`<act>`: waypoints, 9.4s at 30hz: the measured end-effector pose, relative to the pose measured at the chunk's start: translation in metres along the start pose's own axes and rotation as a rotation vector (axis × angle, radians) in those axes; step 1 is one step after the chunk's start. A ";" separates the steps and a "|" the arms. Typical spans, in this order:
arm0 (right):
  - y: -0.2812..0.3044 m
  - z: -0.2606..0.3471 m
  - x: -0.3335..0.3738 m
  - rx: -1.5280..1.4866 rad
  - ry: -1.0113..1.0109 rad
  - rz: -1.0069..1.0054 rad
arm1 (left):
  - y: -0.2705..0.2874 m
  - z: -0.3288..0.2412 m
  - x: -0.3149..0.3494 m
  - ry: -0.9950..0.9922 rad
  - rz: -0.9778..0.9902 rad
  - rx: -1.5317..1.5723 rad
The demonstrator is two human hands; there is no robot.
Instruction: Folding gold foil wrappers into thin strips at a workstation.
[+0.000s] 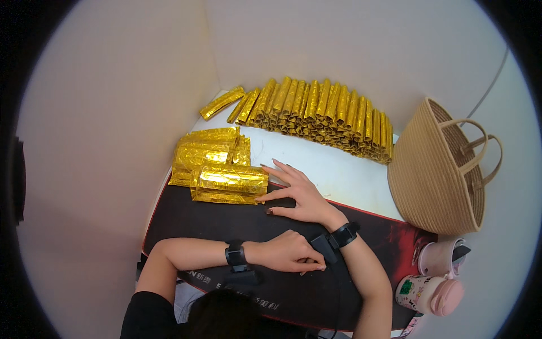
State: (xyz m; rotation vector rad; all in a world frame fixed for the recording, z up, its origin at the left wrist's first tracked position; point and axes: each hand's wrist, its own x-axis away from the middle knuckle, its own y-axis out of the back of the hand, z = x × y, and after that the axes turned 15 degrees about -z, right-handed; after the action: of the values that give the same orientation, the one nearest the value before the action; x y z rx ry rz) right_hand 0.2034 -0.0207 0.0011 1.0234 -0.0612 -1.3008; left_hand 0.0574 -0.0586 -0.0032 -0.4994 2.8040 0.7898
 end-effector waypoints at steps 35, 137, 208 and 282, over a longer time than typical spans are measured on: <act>0.011 -0.014 0.014 -0.512 -0.354 -0.588 | 0.028 -0.015 -0.001 0.105 -0.348 0.208; 0.061 -0.066 0.026 -0.856 -0.739 -0.666 | 0.131 0.068 -0.047 0.364 -0.460 0.009; 0.054 -0.044 0.021 -0.268 -0.371 0.141 | 0.127 0.083 -0.050 0.346 -1.046 0.401; 0.070 -0.069 0.027 -0.606 -0.745 -0.740 | 0.127 0.083 -0.048 0.406 -0.902 0.487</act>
State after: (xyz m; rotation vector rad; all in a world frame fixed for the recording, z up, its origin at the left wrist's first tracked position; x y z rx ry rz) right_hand 0.3046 -0.0081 -0.0070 -0.0283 0.1559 -2.1469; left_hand 0.0622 0.1009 -0.0005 -1.7610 2.4731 -0.1949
